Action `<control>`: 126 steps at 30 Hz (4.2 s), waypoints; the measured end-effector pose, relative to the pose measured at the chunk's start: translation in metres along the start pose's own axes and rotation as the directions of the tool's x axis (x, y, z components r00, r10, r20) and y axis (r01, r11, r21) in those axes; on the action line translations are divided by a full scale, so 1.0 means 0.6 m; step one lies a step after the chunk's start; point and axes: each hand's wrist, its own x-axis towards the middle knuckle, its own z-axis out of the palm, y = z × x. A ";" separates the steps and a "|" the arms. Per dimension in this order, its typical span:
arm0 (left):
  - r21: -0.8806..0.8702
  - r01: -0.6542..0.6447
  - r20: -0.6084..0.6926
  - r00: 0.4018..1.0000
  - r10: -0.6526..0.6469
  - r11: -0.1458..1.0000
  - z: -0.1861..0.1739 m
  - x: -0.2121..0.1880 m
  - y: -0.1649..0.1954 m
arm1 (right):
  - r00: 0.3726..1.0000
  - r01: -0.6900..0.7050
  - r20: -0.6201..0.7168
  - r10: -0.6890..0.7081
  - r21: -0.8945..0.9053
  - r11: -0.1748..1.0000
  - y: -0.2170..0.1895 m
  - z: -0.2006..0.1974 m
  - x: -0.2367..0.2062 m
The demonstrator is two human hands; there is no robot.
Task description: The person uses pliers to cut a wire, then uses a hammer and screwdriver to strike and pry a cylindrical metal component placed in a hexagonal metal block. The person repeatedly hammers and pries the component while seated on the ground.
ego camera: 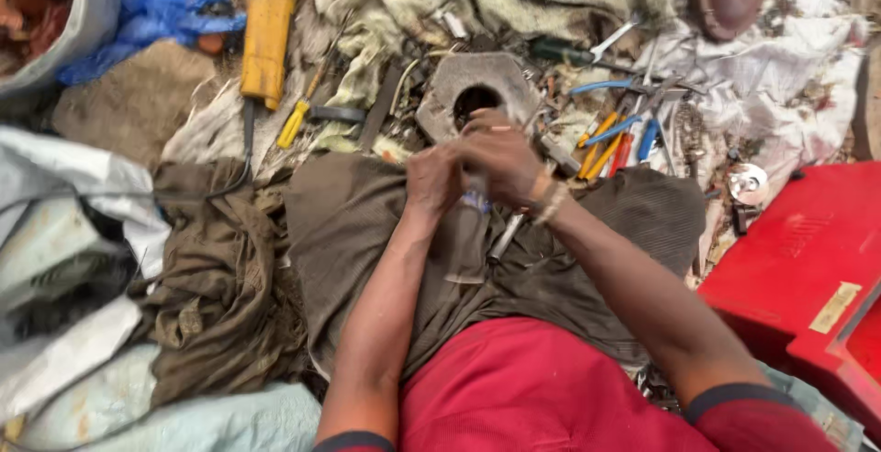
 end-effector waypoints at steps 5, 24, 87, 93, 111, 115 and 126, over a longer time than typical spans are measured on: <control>0.075 0.065 0.094 0.993 -0.072 0.995 0.003 -0.003 -0.002 | 0.358 -0.162 -0.391 0.848 0.868 0.469 0.010 -0.045 -0.027; 0.164 -0.017 -0.029 0.999 0.022 0.986 -0.007 0.001 0.006 | 0.168 -0.275 -0.333 0.928 0.888 0.369 -0.007 -0.071 -0.085; 0.585 -0.249 0.553 0.819 -0.155 0.772 0.029 0.135 0.023 | 0.142 -0.045 0.058 0.988 0.998 -0.052 0.043 0.017 -0.061; 0.612 -0.204 0.603 0.745 -0.285 0.764 0.029 0.143 0.034 | 0.258 -0.184 -0.083 0.963 0.974 0.133 0.044 0.053 -0.094; 0.579 -0.105 0.459 0.861 -0.217 0.809 0.031 0.123 0.044 | 0.017 -0.044 0.306 0.952 0.951 -0.305 0.077 0.024 -0.184; 0.530 -0.017 0.363 0.908 -0.209 0.848 0.022 0.100 0.056 | -0.132 -0.046 0.420 0.898 0.902 -0.428 0.044 0.035 -0.195; 0.195 0.080 0.235 0.964 -0.126 0.978 -0.004 0.038 0.019 | -0.147 -0.104 0.309 0.940 0.940 -0.325 0.030 0.040 -0.198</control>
